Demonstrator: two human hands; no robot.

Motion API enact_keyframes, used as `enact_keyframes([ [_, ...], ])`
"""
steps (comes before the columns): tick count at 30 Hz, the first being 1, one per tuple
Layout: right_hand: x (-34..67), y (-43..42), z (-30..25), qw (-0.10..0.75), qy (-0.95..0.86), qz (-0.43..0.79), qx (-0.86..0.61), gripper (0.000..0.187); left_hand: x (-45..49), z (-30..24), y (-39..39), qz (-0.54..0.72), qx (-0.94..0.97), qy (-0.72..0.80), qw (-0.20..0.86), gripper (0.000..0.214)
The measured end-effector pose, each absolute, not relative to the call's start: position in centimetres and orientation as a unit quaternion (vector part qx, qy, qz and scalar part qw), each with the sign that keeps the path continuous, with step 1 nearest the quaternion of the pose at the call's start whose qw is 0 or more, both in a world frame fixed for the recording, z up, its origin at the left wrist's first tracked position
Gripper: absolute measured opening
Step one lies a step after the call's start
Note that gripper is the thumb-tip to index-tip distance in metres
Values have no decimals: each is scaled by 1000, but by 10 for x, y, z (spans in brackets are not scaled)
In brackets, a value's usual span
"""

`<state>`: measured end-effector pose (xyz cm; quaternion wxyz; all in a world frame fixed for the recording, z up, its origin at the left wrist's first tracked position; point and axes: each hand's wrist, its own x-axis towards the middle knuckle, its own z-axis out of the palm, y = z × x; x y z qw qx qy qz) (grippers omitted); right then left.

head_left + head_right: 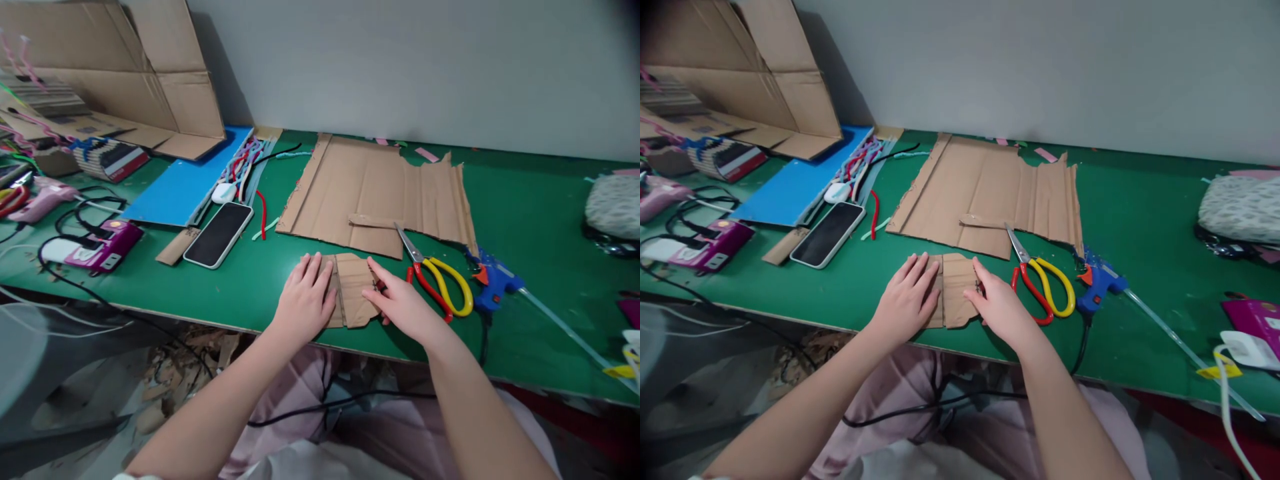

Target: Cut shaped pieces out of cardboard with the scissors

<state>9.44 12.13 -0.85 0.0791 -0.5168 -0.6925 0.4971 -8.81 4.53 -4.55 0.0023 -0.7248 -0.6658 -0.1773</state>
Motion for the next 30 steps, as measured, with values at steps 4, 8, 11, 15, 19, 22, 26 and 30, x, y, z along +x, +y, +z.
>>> enact_keyframes([
  [4, 95, 119, -9, 79, -696, 494, -515, 68, -88, -46, 45, -177, -723, -667, 1, 48],
  [8, 94, 118, -8, 79, -704, 478, -519, 68, -86, -45, 45, -165, -722, -672, 4, 48],
  [11, 94, 118, -8, 74, -706, 471, -524, 68, -84, -44, 45, -165, -717, -677, 9, 47],
  [15, 96, 121, -11, 96, -680, 490, -537, 71, -82, -43, 45, -161, -708, -687, 13, 46],
  [19, 98, 125, -12, 129, -644, 516, -550, 76, -82, -42, 45, -160, -708, -688, 11, 47],
  [22, 97, 126, -11, 138, -640, 515, -553, 73, -83, -42, 45, -152, -712, -685, 4, 49],
  [26, 94, 125, -12, 151, -651, 511, -541, 73, -83, -42, 45, -141, -719, -681, -6, 55],
  [30, 97, 127, -12, 162, -641, 528, -533, 68, -85, -43, 46, -127, -731, -671, -3, 55],
])
